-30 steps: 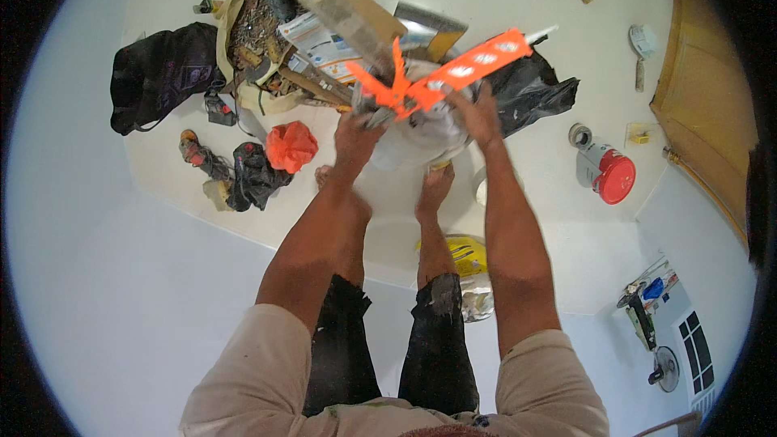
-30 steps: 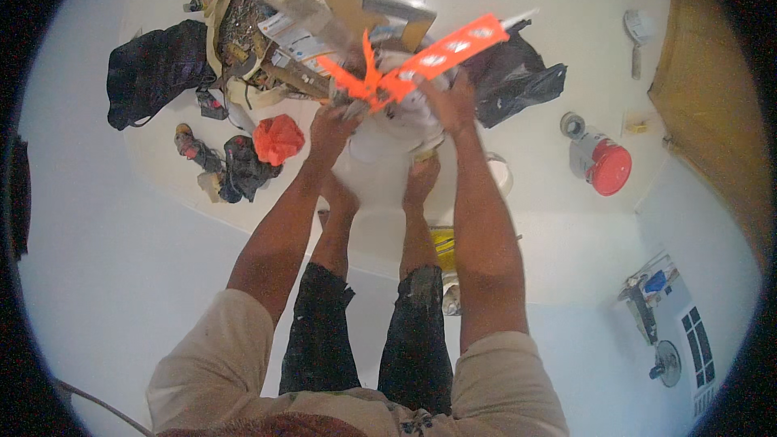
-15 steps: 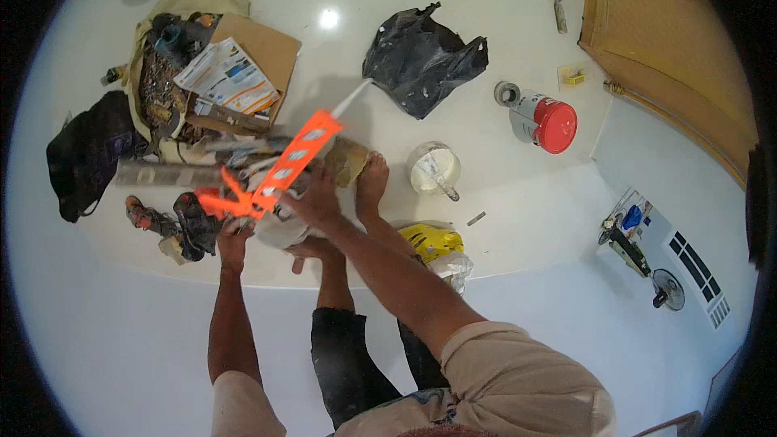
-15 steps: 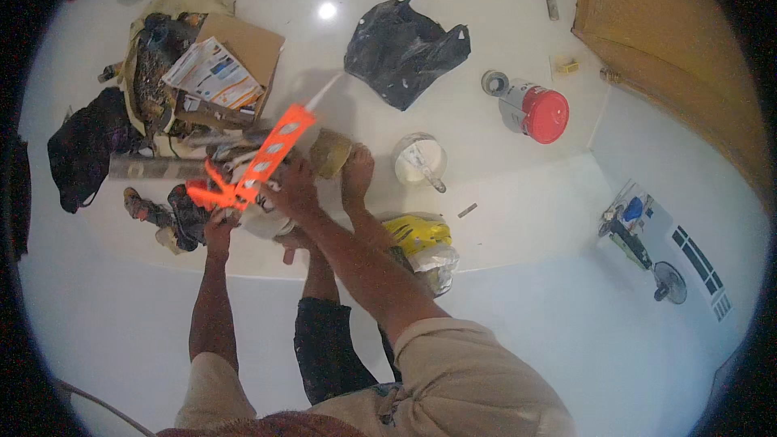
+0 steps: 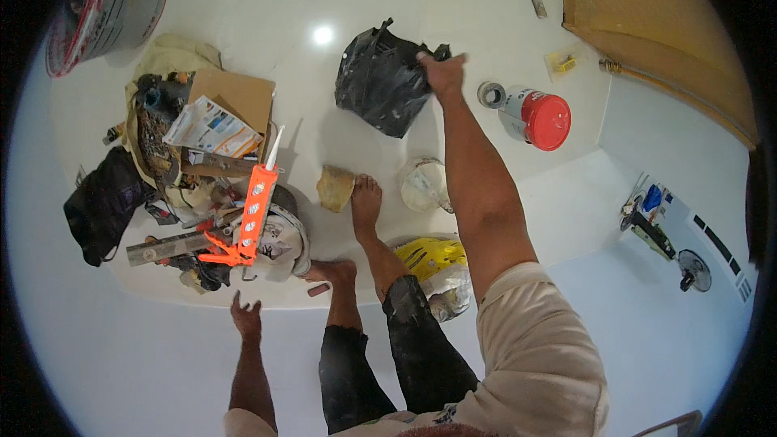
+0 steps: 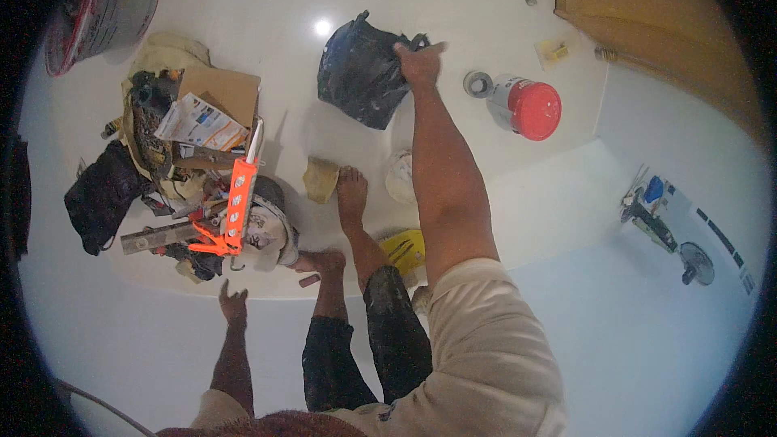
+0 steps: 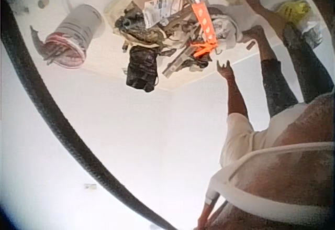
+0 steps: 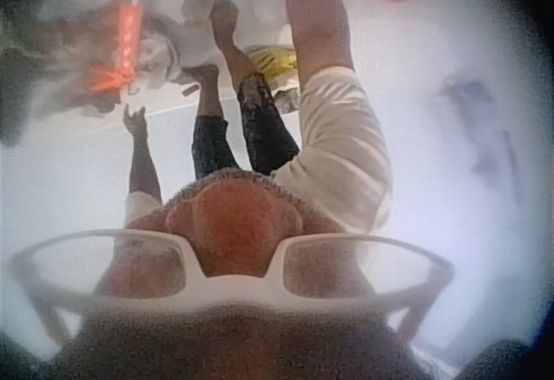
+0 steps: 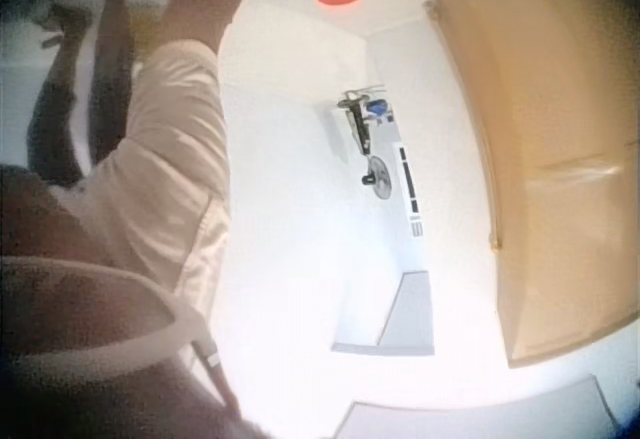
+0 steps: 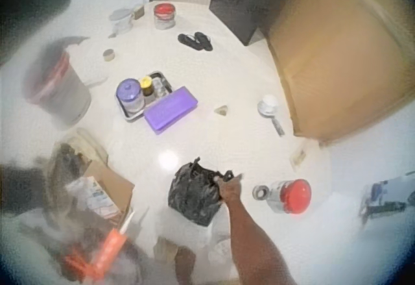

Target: The person measures a metal frame with a tape measure, then picks up a wooden plank and saws it by hand. After cutting, the person wipes the plank with a cloth.

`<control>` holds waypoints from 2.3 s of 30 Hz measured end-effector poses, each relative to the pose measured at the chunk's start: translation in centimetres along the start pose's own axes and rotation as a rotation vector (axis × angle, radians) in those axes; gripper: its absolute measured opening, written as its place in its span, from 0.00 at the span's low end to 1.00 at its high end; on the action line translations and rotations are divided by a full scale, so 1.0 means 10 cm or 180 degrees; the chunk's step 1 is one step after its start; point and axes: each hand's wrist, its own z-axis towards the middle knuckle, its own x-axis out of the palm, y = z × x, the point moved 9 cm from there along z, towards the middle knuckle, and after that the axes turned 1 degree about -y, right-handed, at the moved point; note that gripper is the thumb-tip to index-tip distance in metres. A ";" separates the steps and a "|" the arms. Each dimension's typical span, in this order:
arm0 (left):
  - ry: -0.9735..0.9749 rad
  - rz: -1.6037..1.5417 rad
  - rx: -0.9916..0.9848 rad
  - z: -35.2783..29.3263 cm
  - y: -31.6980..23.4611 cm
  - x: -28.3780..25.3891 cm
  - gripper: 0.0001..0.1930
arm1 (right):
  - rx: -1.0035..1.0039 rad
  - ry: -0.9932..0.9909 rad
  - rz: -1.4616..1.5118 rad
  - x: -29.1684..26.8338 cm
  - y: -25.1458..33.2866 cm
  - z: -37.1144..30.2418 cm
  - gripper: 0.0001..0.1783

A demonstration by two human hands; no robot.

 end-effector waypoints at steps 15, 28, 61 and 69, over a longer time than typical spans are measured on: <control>0.1018 -0.0012 0.1858 -0.12 -4.74 1.05 0.20 | -0.0909 0.1145 0.0588 -0.13 0.34 -3.00 0.19; 0.0612 0.1667 0.2917 1.46 -6.00 2.01 0.18 | 0.1370 0.1715 0.2032 -0.22 -0.59 -3.39 0.17; 0.0434 0.0259 0.2108 1.09 -4.86 0.99 0.14 | -0.1051 0.2261 -0.0701 1.49 0.83 -3.04 0.21; 0.0294 0.0504 0.2311 0.92 -5.18 0.83 0.16 | -0.1860 0.1554 -0.0819 1.61 0.63 -3.49 0.22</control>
